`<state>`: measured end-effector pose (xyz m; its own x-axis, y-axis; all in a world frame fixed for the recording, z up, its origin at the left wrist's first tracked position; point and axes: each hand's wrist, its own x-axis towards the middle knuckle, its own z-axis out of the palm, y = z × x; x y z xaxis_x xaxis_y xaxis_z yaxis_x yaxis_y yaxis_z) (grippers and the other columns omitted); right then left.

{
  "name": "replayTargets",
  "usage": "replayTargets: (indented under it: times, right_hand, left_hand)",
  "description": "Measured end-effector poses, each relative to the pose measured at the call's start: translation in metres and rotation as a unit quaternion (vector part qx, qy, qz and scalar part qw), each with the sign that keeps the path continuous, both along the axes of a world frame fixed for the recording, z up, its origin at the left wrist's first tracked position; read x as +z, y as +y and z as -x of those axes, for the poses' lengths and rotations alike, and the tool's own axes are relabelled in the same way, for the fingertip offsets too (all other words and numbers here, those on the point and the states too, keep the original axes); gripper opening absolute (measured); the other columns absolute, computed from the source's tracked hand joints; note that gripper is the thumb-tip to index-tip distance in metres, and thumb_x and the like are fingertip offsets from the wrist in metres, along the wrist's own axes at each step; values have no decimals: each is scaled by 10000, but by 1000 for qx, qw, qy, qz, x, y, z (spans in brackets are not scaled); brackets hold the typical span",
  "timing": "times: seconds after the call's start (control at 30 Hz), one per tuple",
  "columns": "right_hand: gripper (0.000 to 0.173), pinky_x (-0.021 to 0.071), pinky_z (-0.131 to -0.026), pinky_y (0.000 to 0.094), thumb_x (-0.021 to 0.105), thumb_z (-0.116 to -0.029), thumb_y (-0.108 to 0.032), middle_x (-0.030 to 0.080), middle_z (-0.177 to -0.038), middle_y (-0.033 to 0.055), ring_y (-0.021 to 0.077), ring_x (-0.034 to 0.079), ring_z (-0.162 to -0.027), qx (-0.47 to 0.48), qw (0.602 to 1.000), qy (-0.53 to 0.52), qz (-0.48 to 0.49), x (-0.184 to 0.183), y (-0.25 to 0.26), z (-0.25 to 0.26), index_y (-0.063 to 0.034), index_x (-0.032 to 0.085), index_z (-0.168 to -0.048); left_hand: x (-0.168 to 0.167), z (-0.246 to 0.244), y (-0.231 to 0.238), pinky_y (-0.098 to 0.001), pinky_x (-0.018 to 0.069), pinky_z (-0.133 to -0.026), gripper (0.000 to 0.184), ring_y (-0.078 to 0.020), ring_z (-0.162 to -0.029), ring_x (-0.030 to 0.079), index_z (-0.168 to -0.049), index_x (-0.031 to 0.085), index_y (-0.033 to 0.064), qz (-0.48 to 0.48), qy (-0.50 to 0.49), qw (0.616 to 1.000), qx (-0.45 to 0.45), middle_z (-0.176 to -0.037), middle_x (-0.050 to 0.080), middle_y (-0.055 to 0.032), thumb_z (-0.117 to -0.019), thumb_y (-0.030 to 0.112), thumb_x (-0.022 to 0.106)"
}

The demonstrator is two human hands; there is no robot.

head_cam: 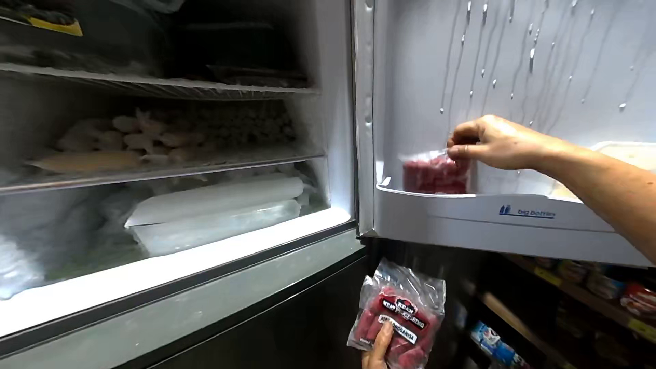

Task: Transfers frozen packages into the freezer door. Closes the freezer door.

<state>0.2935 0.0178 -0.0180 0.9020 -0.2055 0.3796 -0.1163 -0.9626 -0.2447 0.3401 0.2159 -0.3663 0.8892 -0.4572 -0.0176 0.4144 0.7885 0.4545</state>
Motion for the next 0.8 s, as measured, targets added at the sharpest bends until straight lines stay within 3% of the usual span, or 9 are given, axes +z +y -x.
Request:
replayTargets:
  times: [0.17,0.27,0.53,0.6,0.67,0.73,0.8]
  right_hand:
    - [177,583,-740,360,463,-1086,-118,650,-893,107,155,676,-777,26,991,-83,-97,2,-5,-2,11,585,-1085]
    - [166,532,-673,308,448,-1089,-118,615,-844,77,116,618,-710,29,987,-102,-122,-3,-6,-5,-6,571,-1088]
    - [157,513,-604,278,443,-1089,-111,599,-753,61,99,586,-611,40,980,-126,-146,-17,-16,-7,-10,561,-1063]
    - [156,519,-571,276,473,-1085,-128,608,-729,62,100,586,-575,49,983,-155,-89,-26,-16,-10,-18,573,-1037]
    - [143,539,-638,369,515,-1072,-136,625,-788,81,166,626,-665,42,982,-177,49,-28,-10,-13,-26,606,-1056]
    - [134,560,-634,491,572,-1029,-112,673,-791,127,279,690,-704,87,950,-207,215,-28,-7,-21,-13,662,-1037]
    - [135,563,-614,501,633,-983,-141,679,-771,122,298,697,-692,153,923,-202,288,-26,-4,-36,-23,695,-1003]
  left_hand:
    - [2,-2,2,-340,640,-799,229,-138,-823,764,-1047,635,77,16,-10,1000,0,-878,778,-48,-997,5,424]
    - [9,-1,1,-341,639,-805,239,-140,-828,764,-1046,639,81,10,-14,1000,-5,-883,780,-42,-1002,8,417]
    - [13,0,-1,-335,642,-793,230,-139,-813,765,-1047,627,83,14,-18,1000,-7,-871,778,-44,-1006,2,415]
    - [10,-1,-2,-342,642,-794,231,-150,-814,767,-1054,635,79,22,-15,1000,-5,-875,780,-54,-998,0,425]
    - [8,-2,-3,-344,643,-792,230,-147,-814,766,-1061,622,79,18,-12,1000,-3,-876,779,-52,-1001,-5,416]
    - [7,-3,-4,-342,644,-786,226,-143,-809,763,-1069,610,79,5,-5,1000,2,-868,775,-46,-1003,-7,412]
    - [4,-4,-4,-345,643,-789,217,-141,-810,761,-1081,598,78,-1,-6,1000,2,-871,772,-44,-1005,-4,411]
